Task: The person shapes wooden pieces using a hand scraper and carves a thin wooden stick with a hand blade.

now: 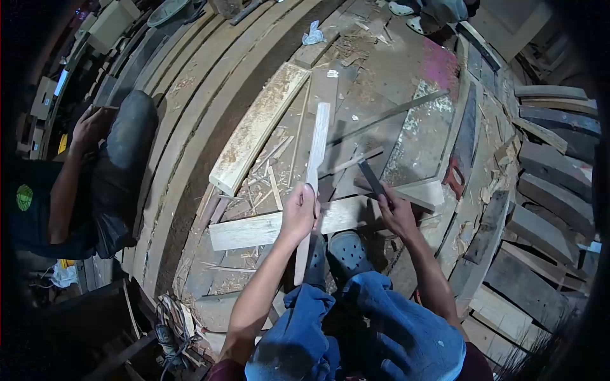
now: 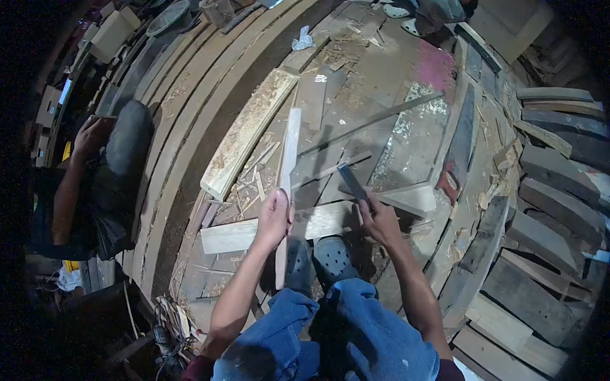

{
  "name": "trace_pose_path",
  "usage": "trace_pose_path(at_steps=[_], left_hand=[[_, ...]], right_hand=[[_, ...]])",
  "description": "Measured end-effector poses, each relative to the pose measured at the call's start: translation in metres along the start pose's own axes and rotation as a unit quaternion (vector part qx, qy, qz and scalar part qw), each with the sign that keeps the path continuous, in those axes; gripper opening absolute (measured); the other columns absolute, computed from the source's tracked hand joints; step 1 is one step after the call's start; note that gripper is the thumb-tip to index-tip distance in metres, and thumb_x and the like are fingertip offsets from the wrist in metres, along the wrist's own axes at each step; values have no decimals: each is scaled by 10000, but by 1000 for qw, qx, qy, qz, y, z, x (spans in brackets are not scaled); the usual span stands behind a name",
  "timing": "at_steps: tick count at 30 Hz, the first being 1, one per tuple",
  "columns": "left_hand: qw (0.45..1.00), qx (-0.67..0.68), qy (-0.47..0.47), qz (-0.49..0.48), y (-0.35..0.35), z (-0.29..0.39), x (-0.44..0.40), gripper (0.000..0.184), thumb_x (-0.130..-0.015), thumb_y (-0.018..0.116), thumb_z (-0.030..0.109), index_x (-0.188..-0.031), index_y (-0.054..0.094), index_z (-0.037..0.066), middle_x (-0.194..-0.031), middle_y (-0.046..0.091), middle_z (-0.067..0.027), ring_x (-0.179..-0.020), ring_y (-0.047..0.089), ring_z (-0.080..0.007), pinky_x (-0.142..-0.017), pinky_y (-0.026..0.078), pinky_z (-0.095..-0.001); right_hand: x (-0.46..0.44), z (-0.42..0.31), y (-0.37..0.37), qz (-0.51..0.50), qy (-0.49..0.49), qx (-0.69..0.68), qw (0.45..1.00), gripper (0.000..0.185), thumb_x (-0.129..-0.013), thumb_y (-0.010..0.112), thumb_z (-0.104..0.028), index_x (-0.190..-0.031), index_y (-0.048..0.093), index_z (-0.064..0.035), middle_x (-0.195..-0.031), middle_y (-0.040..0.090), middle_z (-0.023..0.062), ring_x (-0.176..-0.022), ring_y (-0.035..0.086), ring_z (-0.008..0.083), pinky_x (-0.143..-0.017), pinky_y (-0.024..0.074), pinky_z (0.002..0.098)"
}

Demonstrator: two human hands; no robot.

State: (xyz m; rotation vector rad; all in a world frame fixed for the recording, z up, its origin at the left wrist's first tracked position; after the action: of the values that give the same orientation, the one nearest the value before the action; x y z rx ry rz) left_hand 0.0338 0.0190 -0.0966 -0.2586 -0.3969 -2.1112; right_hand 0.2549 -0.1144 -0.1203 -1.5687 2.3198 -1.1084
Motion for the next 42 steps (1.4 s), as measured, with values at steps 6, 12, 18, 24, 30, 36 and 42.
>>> trace_pose_path(at_steps=[6, 12, 18, 24, 30, 36, 42], left_hand=[[995, -4, 59, 78, 8, 35, 6, 322, -1060, 323, 325, -856, 416, 94, -544, 435, -8, -427, 423, -80, -393, 354, -232], [993, 86, 28, 72, 26, 5, 4, 322, -1063, 287, 333, -903, 427, 92, -537, 455, -26, -389, 430, -105, -368, 367, -244], [986, 134, -47, 90, 41, -57, 11, 401, -1065, 235, 359, -875, 450, 80, -520, 430, -18, -381, 406, -108, -351, 353, -240], [982, 98, -101, 126, 39, -107, 19, 485, -1062, 216, 386, -797, 477, 74, -515, 440, -24, -367, 408, -119, -329, 348, -260], [985, 20, -97, 140, 38, -127, 18, 471, -1061, 257, 361, -788, 470, 42, -534, 468, -59, -420, 467, -162, -416, 398, -330], [981, -46, -116, 149, 36, -133, 13, 531, -1057, 280, 345, -790, 526, -43, -604, 518, -149, -581, 526, -266, -617, 433, -427], [977, -89, -125, 149, 32, -142, 10, 552, -1053, 257, 347, -812, 554, -52, -670, 585, -215, -640, 573, -374, -649, 442, -457]], right_hand=[[49, -65, -1, -142, -67, -169, 973, 421, -1025, 438, -264, -1404, 475, -86, -626, 469, -11, -542, 458, 60, -527, 413, 245], [54, -109, -10, -125, -56, -63, 989, 408, -995, 478, -281, -1386, 484, -166, -603, 546, 209, -549, 592, 322, -582, 484, 394], [61, -76, 5, -142, -38, 68, 987, 440, -998, 435, -351, -1393, 466, -161, -665, 605, 262, -645, 623, 444, -605, 494, 513], [70, -54, 31, -187, -47, 95, 977, 495, -1010, 396, -319, -1474, 330, -159, -723, 617, 291, -673, 613, 473, -668, 503, 545], [77, -53, 36, -190, -30, 142, 971, 486, -1009, 396, -298, -1469, 331, -156, -678, 600, 294, -604, 609, 457, -611, 505, 550], [76, -53, 38, -173, -32, 160, 971, 470, -1005, 406, -293, -1450, 369, -144, -610, 584, 278, -584, 605, 468, -611, 506, 561], [75, -61, 38, -185, -10, 160, 970, 469, -1008, 397, -299, -1442, 382, -121, -663, 600, 303, -631, 617, 477, -634, 506, 572]])
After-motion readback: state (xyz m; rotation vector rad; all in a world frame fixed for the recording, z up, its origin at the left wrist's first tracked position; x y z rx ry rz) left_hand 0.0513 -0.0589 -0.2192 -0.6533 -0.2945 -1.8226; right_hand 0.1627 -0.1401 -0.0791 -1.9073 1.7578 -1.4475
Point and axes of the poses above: each hand's wrist, its own x-axis away from the middle knuckle, its own y-axis out of the palm, z = x × y, the point moved 1 cm from there along -x, towards the middle knuckle
